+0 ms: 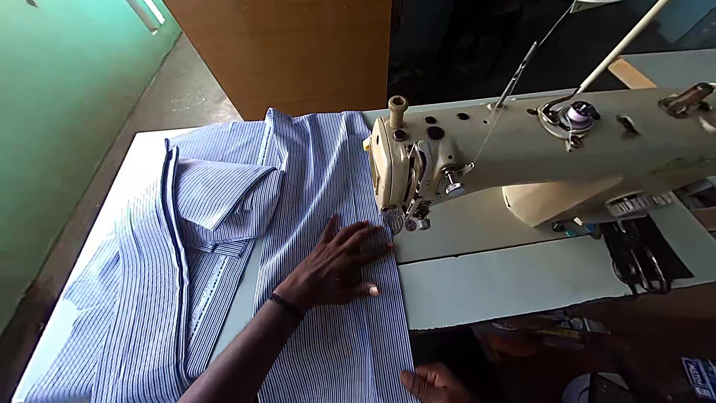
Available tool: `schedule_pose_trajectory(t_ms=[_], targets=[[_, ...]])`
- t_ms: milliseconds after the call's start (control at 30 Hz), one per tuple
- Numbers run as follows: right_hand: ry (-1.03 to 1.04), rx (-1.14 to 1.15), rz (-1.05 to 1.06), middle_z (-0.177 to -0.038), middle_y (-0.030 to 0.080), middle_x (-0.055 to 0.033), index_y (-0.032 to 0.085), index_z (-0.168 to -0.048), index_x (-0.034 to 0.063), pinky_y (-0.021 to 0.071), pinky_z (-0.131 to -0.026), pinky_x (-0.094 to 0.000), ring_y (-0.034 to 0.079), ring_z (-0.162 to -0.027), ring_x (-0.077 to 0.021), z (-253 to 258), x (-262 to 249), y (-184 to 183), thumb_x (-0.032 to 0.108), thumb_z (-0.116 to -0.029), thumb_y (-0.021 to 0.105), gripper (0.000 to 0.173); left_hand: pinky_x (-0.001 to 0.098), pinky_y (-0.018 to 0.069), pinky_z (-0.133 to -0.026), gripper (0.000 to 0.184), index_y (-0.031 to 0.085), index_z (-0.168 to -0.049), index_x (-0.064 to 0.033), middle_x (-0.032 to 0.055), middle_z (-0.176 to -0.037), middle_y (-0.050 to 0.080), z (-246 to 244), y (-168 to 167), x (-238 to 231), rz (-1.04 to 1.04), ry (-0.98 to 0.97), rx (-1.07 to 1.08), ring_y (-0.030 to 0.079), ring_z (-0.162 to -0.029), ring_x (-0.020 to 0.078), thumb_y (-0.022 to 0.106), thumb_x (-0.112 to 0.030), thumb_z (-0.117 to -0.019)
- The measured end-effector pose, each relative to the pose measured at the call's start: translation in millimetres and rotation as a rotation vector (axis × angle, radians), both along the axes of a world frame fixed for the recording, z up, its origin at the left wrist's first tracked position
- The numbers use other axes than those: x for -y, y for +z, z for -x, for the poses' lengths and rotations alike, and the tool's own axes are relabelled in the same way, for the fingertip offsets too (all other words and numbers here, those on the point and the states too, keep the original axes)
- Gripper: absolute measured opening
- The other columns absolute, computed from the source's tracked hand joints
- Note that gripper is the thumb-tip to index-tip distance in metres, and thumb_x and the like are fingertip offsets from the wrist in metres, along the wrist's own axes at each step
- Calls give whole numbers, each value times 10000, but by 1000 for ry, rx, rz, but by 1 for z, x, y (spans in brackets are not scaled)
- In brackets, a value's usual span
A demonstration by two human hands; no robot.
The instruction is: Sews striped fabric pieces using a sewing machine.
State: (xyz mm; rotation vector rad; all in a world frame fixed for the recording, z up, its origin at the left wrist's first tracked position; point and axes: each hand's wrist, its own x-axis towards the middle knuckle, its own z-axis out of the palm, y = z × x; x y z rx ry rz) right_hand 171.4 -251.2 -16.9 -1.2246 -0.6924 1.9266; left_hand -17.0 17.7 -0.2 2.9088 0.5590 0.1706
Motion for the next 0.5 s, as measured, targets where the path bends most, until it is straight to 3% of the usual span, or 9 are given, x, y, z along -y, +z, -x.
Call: schedule_pose_trajectory(t_ms=[200,367,433,500], targets=[[-36,-78,51,-656,599,4,661,-883,93,484,-507,-225,540,-518,-63,3,-11,4,329,-1078,522,336,731,105,-1201,792,406,-1562,-436,-4,-1653,342,-3,-1,-22,-24,-26,12,252,-1549,254,207,-842,-912],[-106,-80,87,-595,539,18,629,-866,105,471,-479,-237,496,-467,-66,5,-17,2,354,-1079,506,350,744,130,-1182,767,350,-1581,-453,18,-1627,362,-8,2,-31,-82,-18,-24,260,-1537,287,226,-826,-923],[-121,-89,102,-599,542,21,647,-906,108,466,-472,-228,489,-461,-60,5,-18,3,356,-1079,505,334,738,152,-1186,633,436,-1543,-430,50,-1557,449,-11,11,-19,-115,-40,-46,332,-1494,321,353,-717,-984],[-129,-87,119,-594,536,35,665,-957,121,459,-478,-214,482,-462,-50,4,-18,5,363,-1079,505,315,666,180,-1222,497,548,-1470,-384,8,-1467,547,-15,22,4,-88,-62,-76,413,-1443,270,456,-577,-1022]])
